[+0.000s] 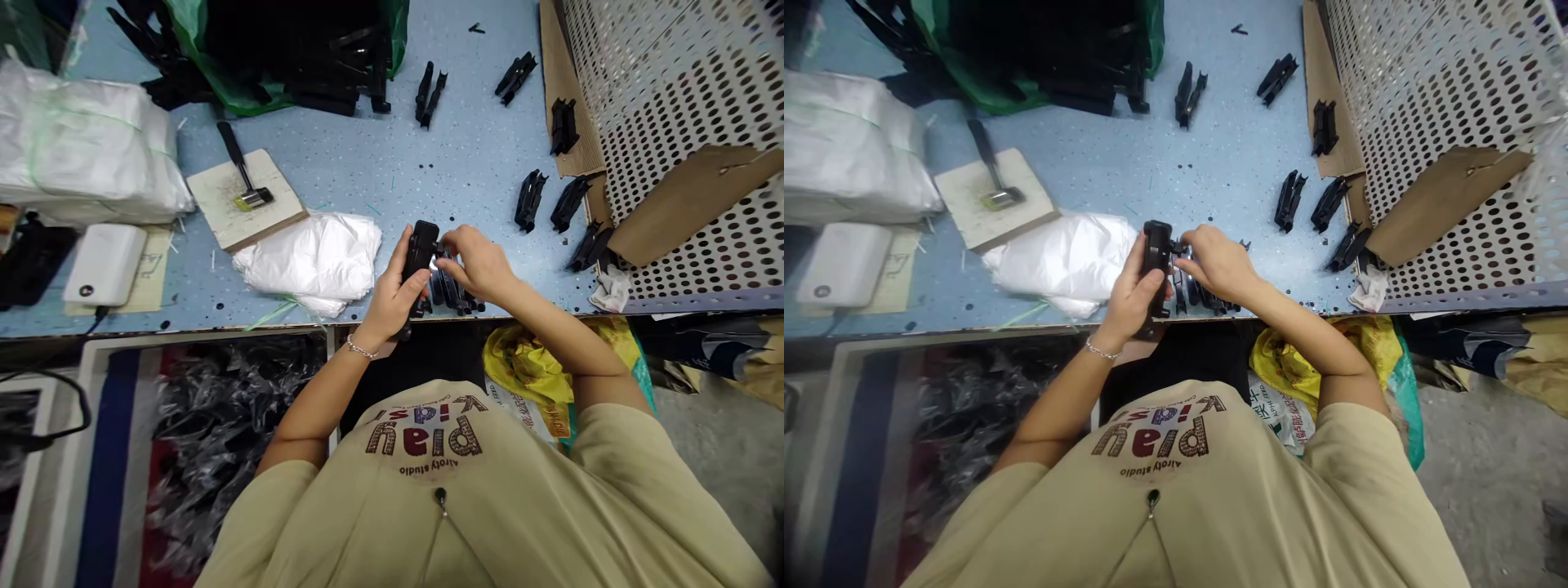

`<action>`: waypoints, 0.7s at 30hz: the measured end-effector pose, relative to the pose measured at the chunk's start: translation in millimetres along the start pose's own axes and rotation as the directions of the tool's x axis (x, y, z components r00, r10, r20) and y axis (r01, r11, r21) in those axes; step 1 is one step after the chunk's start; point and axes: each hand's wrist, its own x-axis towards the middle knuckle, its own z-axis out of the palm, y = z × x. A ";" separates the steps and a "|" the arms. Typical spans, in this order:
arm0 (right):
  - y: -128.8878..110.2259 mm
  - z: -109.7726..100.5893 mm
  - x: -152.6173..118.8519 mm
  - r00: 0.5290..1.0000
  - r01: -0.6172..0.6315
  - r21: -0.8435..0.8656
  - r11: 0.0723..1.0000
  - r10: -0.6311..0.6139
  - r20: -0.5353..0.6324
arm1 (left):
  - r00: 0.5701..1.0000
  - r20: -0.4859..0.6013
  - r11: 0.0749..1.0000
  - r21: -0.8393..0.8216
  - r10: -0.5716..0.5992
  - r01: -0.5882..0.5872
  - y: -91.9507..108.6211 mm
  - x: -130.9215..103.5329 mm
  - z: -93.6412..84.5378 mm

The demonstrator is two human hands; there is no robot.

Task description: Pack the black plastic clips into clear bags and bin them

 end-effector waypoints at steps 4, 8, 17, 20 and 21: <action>11.8 -14.0 2.3 0.953 0.301 -0.475 0.827 -0.278 0.120 | 0.997 0.031 0.990 -0.121 -0.069 0.073 7.8 -6.3 6.0; 19.3 -16.8 3.1 0.917 0.397 -0.478 0.783 -0.325 0.229 | 0.994 0.041 0.975 -0.195 -0.104 0.110 9.4 -10.9 12.2; 1.2 7.4 -6.9 0.930 -0.252 0.546 0.799 0.044 0.365 | 0.999 -0.038 0.998 -0.055 -0.035 0.033 -1.0 -13.5 7.2; -4.7 5.3 -8.5 0.921 -0.267 0.514 0.815 0.058 0.385 | 0.994 0.021 0.989 -0.108 -0.104 0.105 5.5 -13.3 2.0; -6.5 1.7 -8.3 0.933 -0.222 0.441 0.870 0.058 0.356 | 0.988 0.062 0.979 -0.142 -0.139 0.146 8.7 -13.0 -0.5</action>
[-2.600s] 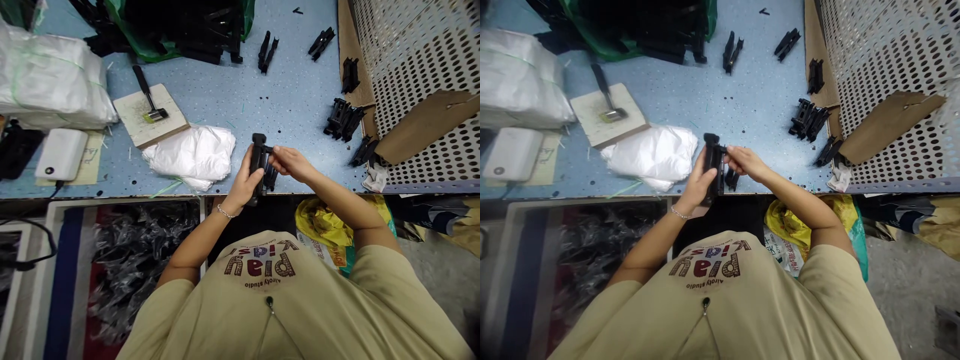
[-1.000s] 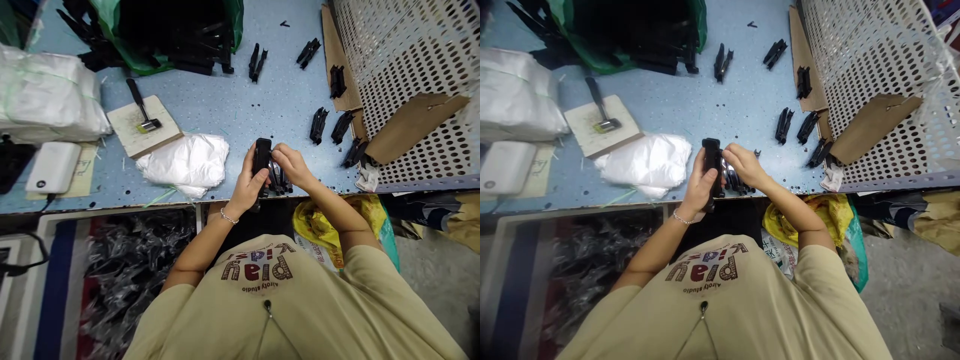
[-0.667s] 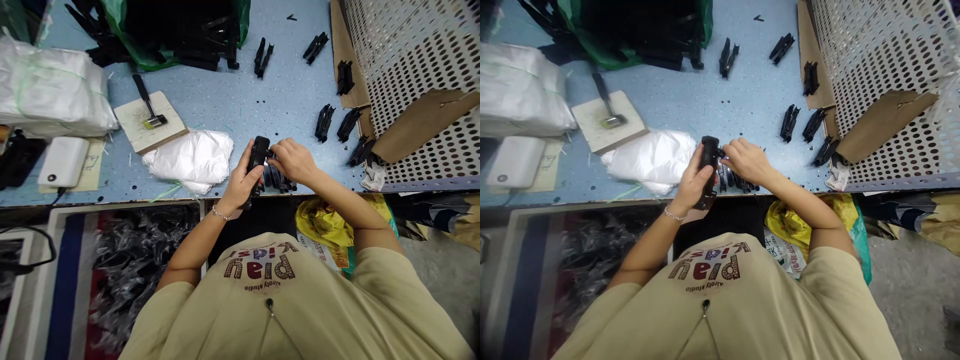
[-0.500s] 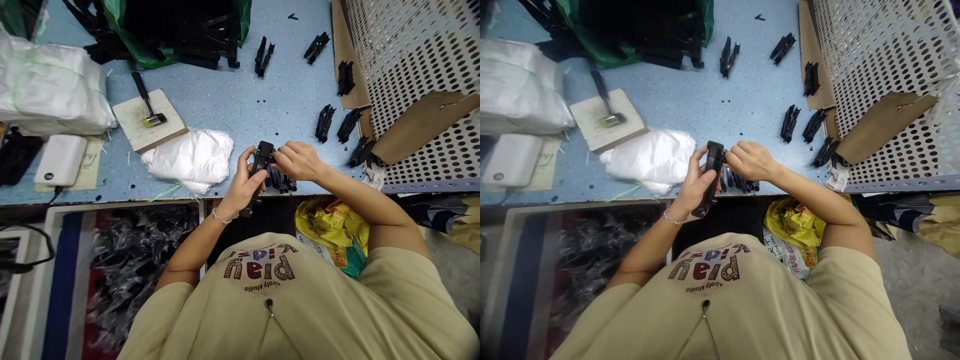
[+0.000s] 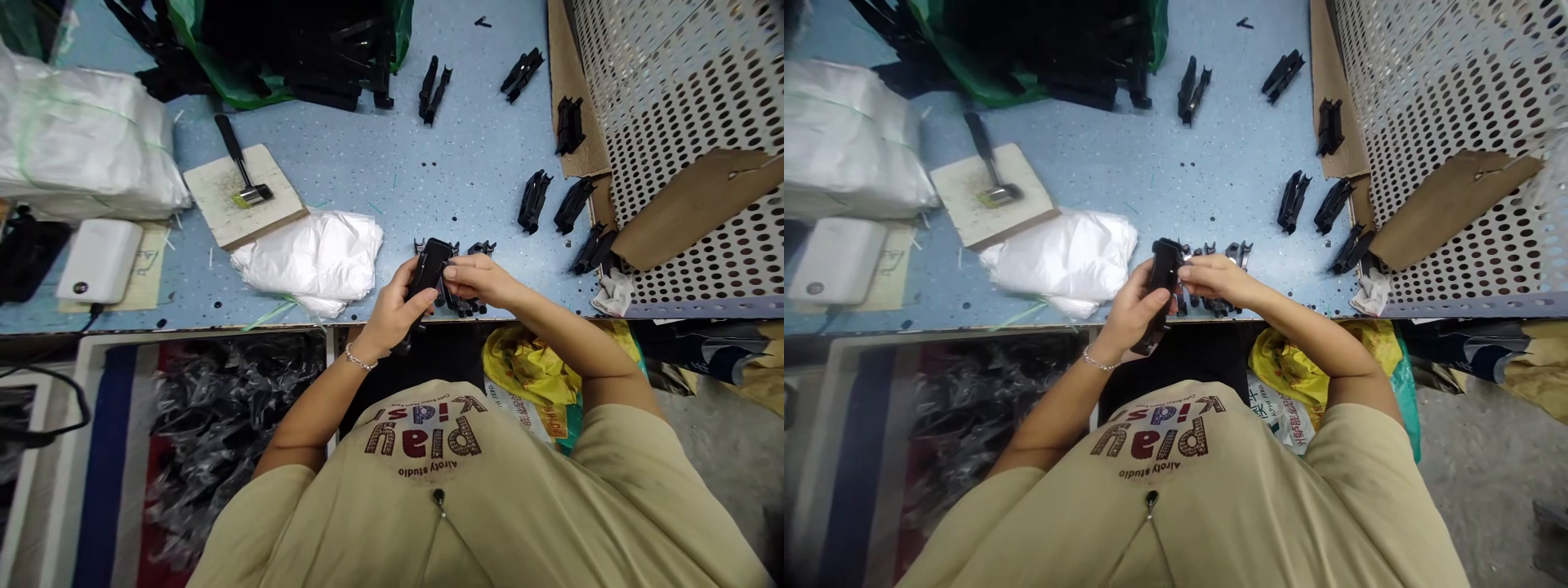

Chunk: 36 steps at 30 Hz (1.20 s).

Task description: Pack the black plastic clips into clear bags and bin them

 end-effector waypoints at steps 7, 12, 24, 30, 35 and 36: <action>-15.9 -11.0 -7.3 0.997 0.068 -0.369 0.927 -0.077 -0.010 | 0.995 0.092 0.999 0.034 -0.032 0.029 13.8 -3.4 -13.9; -7.3 10.0 -10.0 0.986 -0.082 0.462 0.883 0.006 0.165 | 0.991 0.042 0.966 0.220 0.129 -0.135 11.7 -6.3 -13.5; -11.4 4.6 -16.3 0.997 -0.075 0.195 0.978 0.072 0.020 | 0.974 0.070 0.932 0.282 0.216 -0.227 16.2 -9.9 -13.0; -12.4 28.1 -17.0 0.951 -0.294 0.686 0.665 0.130 0.281 | 0.961 0.109 0.932 0.239 0.254 -0.273 11.3 -8.9 -11.2; -19.6 20.5 -24.7 0.998 -0.043 0.092 0.995 0.046 -0.032 | 0.979 0.151 0.949 0.264 0.138 -0.175 21.3 -12.3 -17.1; -19.7 17.5 -26.0 0.995 -0.011 -0.108 0.994 0.000 -0.103 | 0.982 0.155 0.947 0.284 0.108 -0.149 22.6 -13.0 -17.4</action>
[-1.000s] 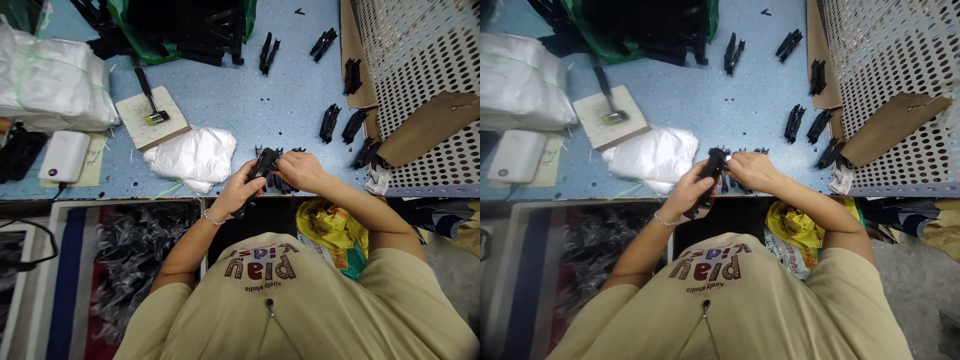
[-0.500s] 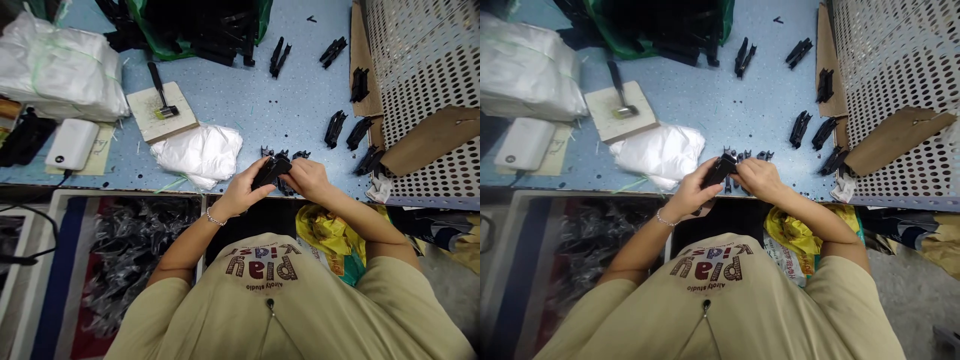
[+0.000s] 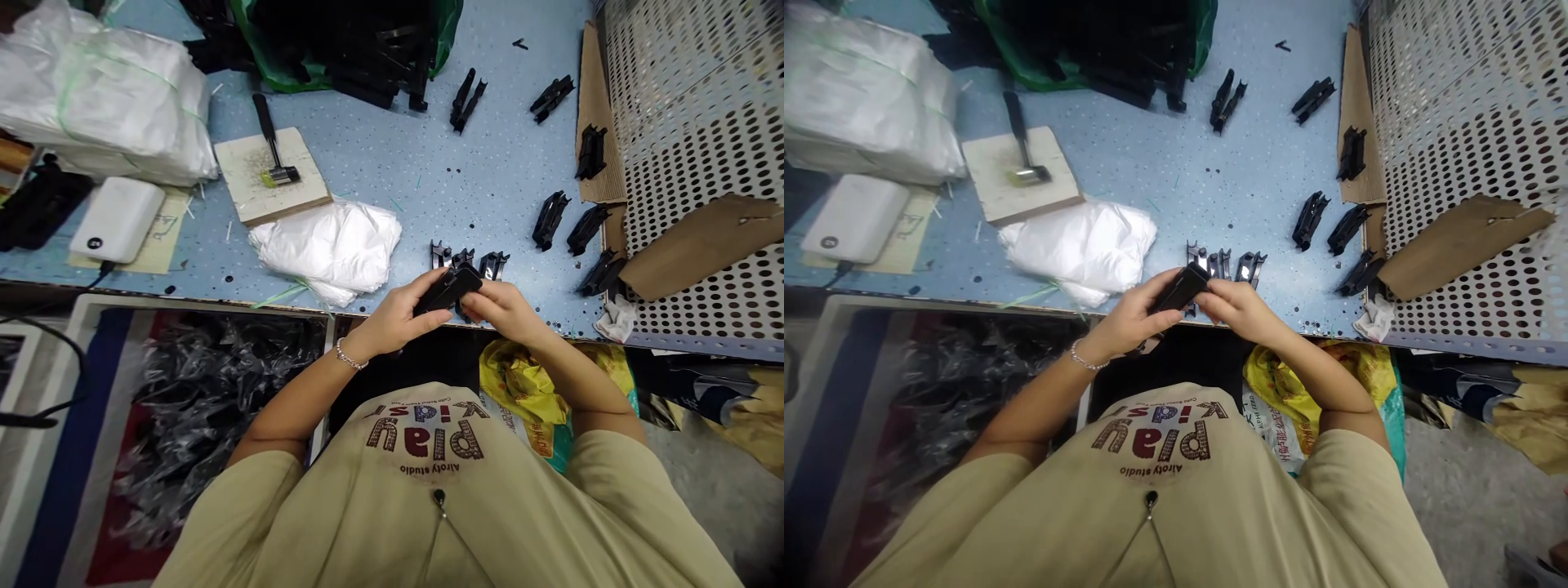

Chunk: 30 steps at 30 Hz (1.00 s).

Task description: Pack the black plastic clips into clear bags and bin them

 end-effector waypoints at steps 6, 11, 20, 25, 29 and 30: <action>12.6 -5.4 2.6 0.946 0.147 -0.755 0.640 -0.313 -0.081 | 0.996 -0.075 0.996 0.075 -0.045 0.051 -4.9 -3.4 11.5; 21.9 -6.4 7.2 0.914 0.184 -0.796 0.577 -0.398 -0.077 | 0.981 -0.186 0.996 0.071 0.061 -0.049 -12.6 -5.3 16.7; 28.6 17.8 16.9 0.991 -0.134 0.401 0.906 0.110 0.081 | 0.983 -0.165 0.976 -0.216 -0.078 0.041 -17.4 -2.9 13.7; 16.4 -0.2 20.8 0.999 -0.037 -0.114 0.993 0.033 -0.039 | 0.964 -0.036 0.832 -0.514 -0.264 0.209 -10.0 -0.1 7.6; -2.2 -23.1 25.0 0.975 0.204 -0.633 0.747 -0.211 0.065 | 0.902 0.161 0.640 -0.655 -0.401 0.402 6.9 4.4 -0.6; -5.8 -25.8 26.9 0.968 0.246 -0.633 0.734 -0.224 0.117 | 0.885 0.203 0.609 -0.660 -0.418 0.439 10.2 5.1 -1.3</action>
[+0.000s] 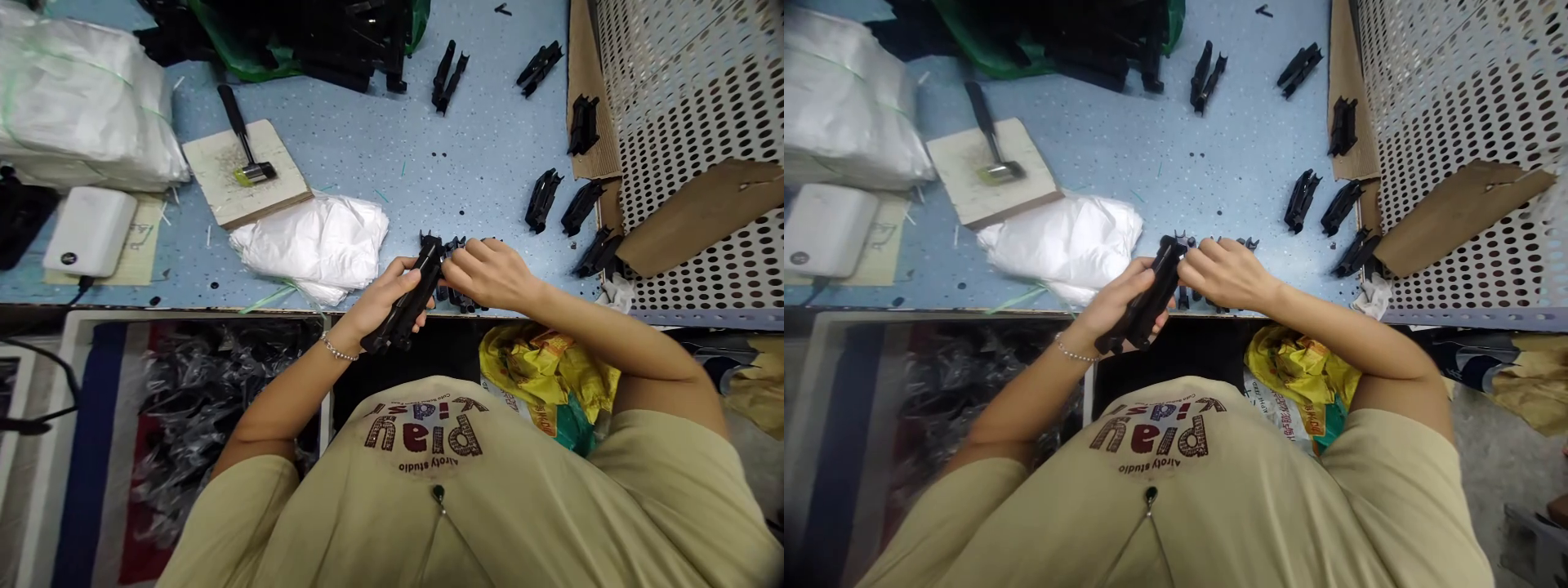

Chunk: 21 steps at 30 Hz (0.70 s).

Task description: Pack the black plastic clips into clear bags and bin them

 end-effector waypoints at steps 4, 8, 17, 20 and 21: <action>-7.2 2.9 9.2 0.997 -0.073 0.386 0.920 0.074 0.012 | 0.993 -0.038 0.983 0.156 0.108 -0.101 -9.1 2.0 4.5; -14.1 22.9 12.6 0.980 -0.187 0.682 0.707 0.180 0.083 | 0.736 -0.103 0.644 0.574 0.669 -0.506 -35.4 11.7 -0.4; 10.2 13.8 9.8 0.988 -0.069 0.168 0.983 0.090 -0.123 | 0.888 -0.143 0.879 0.274 0.438 -0.389 -18.4 6.5 2.0; 5.7 24.9 8.6 0.980 -0.138 0.376 0.916 0.181 -0.081 | 0.895 -0.159 0.896 0.240 0.416 -0.374 -19.5 6.1 7.1; 2.7 30.1 7.9 0.973 -0.169 0.464 0.869 0.223 -0.063 | 0.892 -0.165 0.894 0.238 0.422 -0.379 -20.7 6.4 8.0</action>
